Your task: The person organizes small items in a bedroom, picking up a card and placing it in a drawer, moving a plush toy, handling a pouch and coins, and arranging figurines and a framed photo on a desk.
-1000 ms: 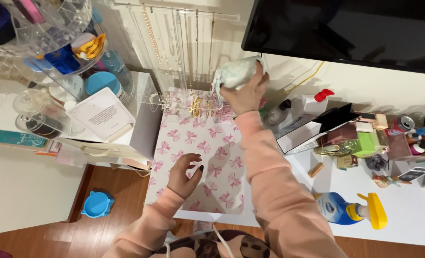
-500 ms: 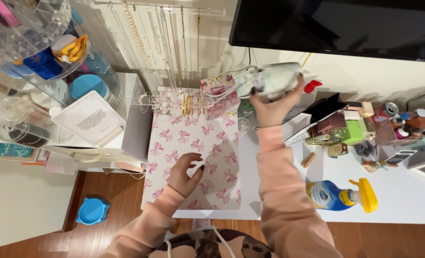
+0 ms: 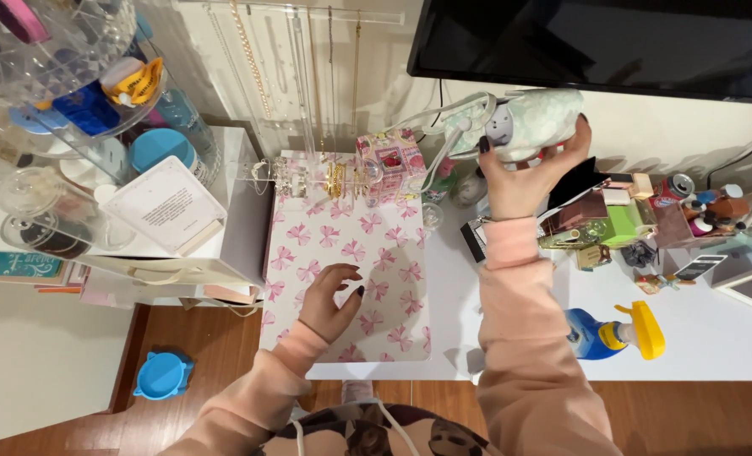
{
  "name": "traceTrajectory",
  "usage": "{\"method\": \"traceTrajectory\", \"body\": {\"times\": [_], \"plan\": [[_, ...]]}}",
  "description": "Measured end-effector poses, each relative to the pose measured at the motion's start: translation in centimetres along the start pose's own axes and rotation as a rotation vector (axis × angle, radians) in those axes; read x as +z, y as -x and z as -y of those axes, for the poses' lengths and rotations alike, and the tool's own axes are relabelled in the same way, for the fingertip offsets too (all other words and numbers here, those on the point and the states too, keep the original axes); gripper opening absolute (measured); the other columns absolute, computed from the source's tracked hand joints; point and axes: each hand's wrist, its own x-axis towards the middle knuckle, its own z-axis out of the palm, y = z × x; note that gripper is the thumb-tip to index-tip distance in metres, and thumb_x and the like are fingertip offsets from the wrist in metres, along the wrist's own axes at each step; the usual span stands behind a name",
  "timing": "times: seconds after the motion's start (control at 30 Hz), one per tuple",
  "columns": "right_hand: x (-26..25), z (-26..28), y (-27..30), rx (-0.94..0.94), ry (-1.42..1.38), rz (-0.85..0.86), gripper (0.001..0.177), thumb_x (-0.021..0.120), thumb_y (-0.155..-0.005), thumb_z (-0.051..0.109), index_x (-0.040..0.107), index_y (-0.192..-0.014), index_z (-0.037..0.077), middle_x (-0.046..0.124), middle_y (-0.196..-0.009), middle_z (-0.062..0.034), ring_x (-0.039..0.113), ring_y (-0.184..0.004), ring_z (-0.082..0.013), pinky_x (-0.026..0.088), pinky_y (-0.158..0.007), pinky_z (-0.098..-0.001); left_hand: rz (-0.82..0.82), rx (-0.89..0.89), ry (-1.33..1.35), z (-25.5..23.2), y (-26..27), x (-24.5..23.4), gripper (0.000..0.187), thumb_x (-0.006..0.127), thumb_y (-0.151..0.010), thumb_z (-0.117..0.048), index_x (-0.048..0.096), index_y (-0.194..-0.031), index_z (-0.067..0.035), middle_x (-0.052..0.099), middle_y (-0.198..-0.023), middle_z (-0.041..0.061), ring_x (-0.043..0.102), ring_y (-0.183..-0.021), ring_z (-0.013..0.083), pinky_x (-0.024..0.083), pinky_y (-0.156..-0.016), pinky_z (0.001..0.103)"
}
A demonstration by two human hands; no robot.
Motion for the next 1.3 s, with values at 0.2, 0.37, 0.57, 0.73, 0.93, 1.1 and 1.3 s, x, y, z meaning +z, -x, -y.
{"method": "traceTrajectory", "body": {"times": [0.2, 0.37, 0.57, 0.73, 0.93, 1.1, 1.3], "plan": [[2.5, -1.1, 1.4, -0.044, 0.049, 0.005, 0.097, 0.079, -0.055, -0.003, 0.027, -0.135, 0.013, 0.027, -0.134, -0.0197, 0.041, -0.118, -0.0415, 0.045, -0.089, -0.0642, 0.030, 0.074, -0.020, -0.9, -2.2, 0.9, 0.022, 0.070, -0.075, -0.011, 0.064, -0.096, -0.009, 0.062, -0.103, 0.014, 0.065, -0.093, 0.0328, 0.057, -0.076, 0.037], [3.8, -2.8, 4.4, -0.113, 0.147, 0.060, 0.096, 0.091, -0.047, 0.008, 0.033, -0.123, 0.002, 0.035, -0.121, -0.0297, 0.043, -0.108, -0.0528, 0.044, -0.079, -0.0687, 0.030, 0.056, -0.018, -0.3, -2.2, 2.8, 0.022, 0.069, -0.076, -0.011, 0.064, -0.098, -0.009, 0.062, -0.104, 0.014, 0.065, -0.094, 0.0325, 0.057, -0.077, 0.037], [3.7, -6.2, 4.9, 0.029, 0.120, -0.206, 0.099, 0.088, -0.051, -0.002, 0.028, -0.129, 0.009, 0.030, -0.123, -0.0192, 0.036, -0.116, -0.0372, 0.039, -0.089, -0.0611, 0.057, 0.025, -0.049, 0.7, -1.8, 3.3, 0.024, 0.070, -0.074, -0.014, 0.064, -0.098, -0.010, 0.062, -0.105, 0.013, 0.065, -0.093, 0.0315, 0.058, -0.075, 0.036], [-0.1, -6.4, 4.2, 0.060, 0.083, -0.363, 0.103, 0.091, -0.045, -0.008, 0.030, -0.126, 0.012, 0.033, -0.123, -0.0195, 0.040, -0.117, -0.0402, 0.043, -0.085, -0.0634, 0.067, -0.020, -0.060, 0.1, -1.7, 3.7, 0.023, 0.069, -0.075, -0.013, 0.064, -0.097, -0.010, 0.062, -0.104, 0.013, 0.065, -0.093, 0.0330, 0.058, -0.076, 0.036], [-4.0, -4.8, 4.5, -0.078, -0.048, -0.348, 0.097, 0.093, -0.055, -0.003, 0.028, -0.125, 0.012, 0.031, -0.123, -0.0183, 0.036, -0.115, -0.0370, 0.036, -0.087, -0.0649, 0.085, 0.006, -0.048, 1.0, -1.6, 5.0, 0.022, 0.070, -0.075, -0.014, 0.064, -0.096, -0.013, 0.061, -0.106, 0.010, 0.065, -0.094, 0.0300, 0.057, -0.076, 0.032], [-6.2, -4.7, 4.0, -0.081, -0.094, -0.272, 0.098, 0.094, -0.061, 0.001, 0.023, -0.127, 0.016, 0.026, -0.126, -0.0155, 0.033, -0.119, -0.0354, 0.034, -0.094, -0.0667, 0.081, 0.072, -0.093, -0.2, -2.7, 5.4, 0.024, 0.069, -0.075, -0.013, 0.064, -0.099, -0.012, 0.061, -0.105, 0.012, 0.065, -0.095, 0.0315, 0.057, -0.078, 0.036], [-5.7, -0.7, 4.4, -0.057, -0.085, -0.193, 0.096, 0.091, -0.060, 0.005, 0.022, -0.124, 0.017, 0.026, -0.124, -0.0150, 0.032, -0.118, -0.0353, 0.034, -0.093, -0.0682, 0.125, 0.134, -0.259, -0.1, -6.3, 7.5, 0.037, 0.067, -0.076, -0.022, 0.059, -0.111, -0.012, 0.056, -0.115, 0.015, 0.059, -0.104, 0.0359, 0.053, -0.087, 0.042]]}}
